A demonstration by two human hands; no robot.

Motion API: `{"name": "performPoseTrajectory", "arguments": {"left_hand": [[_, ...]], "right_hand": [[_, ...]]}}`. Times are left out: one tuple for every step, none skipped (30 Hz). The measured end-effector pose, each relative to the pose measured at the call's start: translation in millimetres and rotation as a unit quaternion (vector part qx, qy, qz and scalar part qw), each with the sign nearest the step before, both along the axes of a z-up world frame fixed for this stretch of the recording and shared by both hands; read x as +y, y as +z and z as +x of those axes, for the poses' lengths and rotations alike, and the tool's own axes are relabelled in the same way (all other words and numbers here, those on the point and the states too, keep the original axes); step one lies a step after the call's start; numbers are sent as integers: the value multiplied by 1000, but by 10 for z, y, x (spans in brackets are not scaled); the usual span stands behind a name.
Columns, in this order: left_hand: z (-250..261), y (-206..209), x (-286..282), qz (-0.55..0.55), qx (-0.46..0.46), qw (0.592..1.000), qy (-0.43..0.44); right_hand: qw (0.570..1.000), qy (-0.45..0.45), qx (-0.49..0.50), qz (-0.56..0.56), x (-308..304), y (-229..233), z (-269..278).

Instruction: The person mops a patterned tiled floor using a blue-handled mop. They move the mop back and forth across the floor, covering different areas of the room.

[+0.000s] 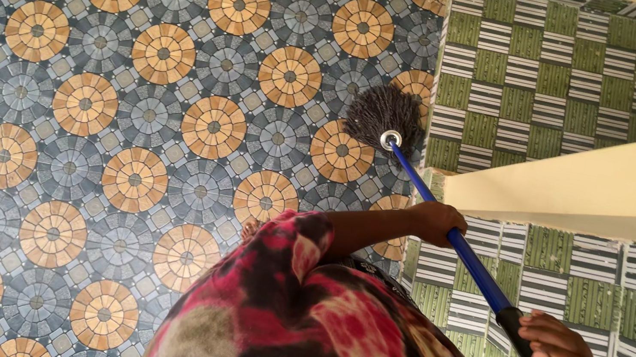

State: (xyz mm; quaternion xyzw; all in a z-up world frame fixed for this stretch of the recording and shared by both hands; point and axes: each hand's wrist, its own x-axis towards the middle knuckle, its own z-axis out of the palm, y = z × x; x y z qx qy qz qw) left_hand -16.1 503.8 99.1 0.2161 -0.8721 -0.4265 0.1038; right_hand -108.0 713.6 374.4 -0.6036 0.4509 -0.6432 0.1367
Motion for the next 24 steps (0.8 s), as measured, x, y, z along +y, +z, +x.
{"name": "performPoseTrajectory", "arguments": {"left_hand": [[54,13,-3,-4,-2,1000,7],[121,30,-15,-8,-4,1000,13],[202,47,-33,-13,-16,1000,18],[286,69,-56,-17,-27,999,22],[406,90,-87,-21,-40,999,27],[538,104,-147,-31,-37,998,37],[676,97,-202,-39,-34,998,47],[835,79,-245,-46,-31,997,58],[1007,63,-321,-41,-48,996,69],[1198,45,-391,-36,-65,994,79],[1402,28,-451,-29,-83,992,91],[1614,10,-506,-43,-77,989,119],[1852,-14,-555,-58,-73,985,146],[2091,-37,-597,-73,-70,980,174],[2316,-60,-645,-54,-78,978,188],[2540,-84,-689,-35,-87,975,203],[2775,-108,-743,-17,-95,971,217],[3019,-141,-787,-25,-88,966,243],[3262,-187,-808,-31,-80,959,269],[3510,-242,-825,-38,-73,952,294],[3767,-307,-821,-45,-61,941,330],[4031,-379,-812,-52,-49,928,365],[4289,-449,-828,-85,-35,916,391],[4536,-519,-837,-117,-22,902,415]], "right_hand": [[1000,4,19,17,1,43,48],[999,9,39,34,-6,76,103],[995,20,77,67,1,154,111],[993,25,93,75,-44,183,152],[990,31,108,84,-102,222,199],[992,32,102,70,-207,231,260],[993,33,95,63,-275,208,362],[994,35,89,56,-345,182,462],[994,37,84,52,-433,143,564],[995,40,78,48,-507,105,666],[996,58,58,46,-589,46,795],[995,76,38,45,-679,-29,950],[994,94,27,42,-773,-80,1083],[993,113,17,40,-868,-125,1218],[991,130,17,35,-1004,-168,1338],[989,147,18,31,-1138,-208,1464],[985,166,6,36,-1267,-248,1607],[982,185,-6,41,-1389,-296,1765],[978,205,-18,47,-1501,-350,1926],[972,224,-39,50,-1615,-430,2126],[966,244,-59,54,-1719,-511,2335],[963,260,-45,54,-1805,-584,2535],[960,275,-31,53,-1896,-656,2730],[948,313,-26,48,-2015,-735,2926]]}}
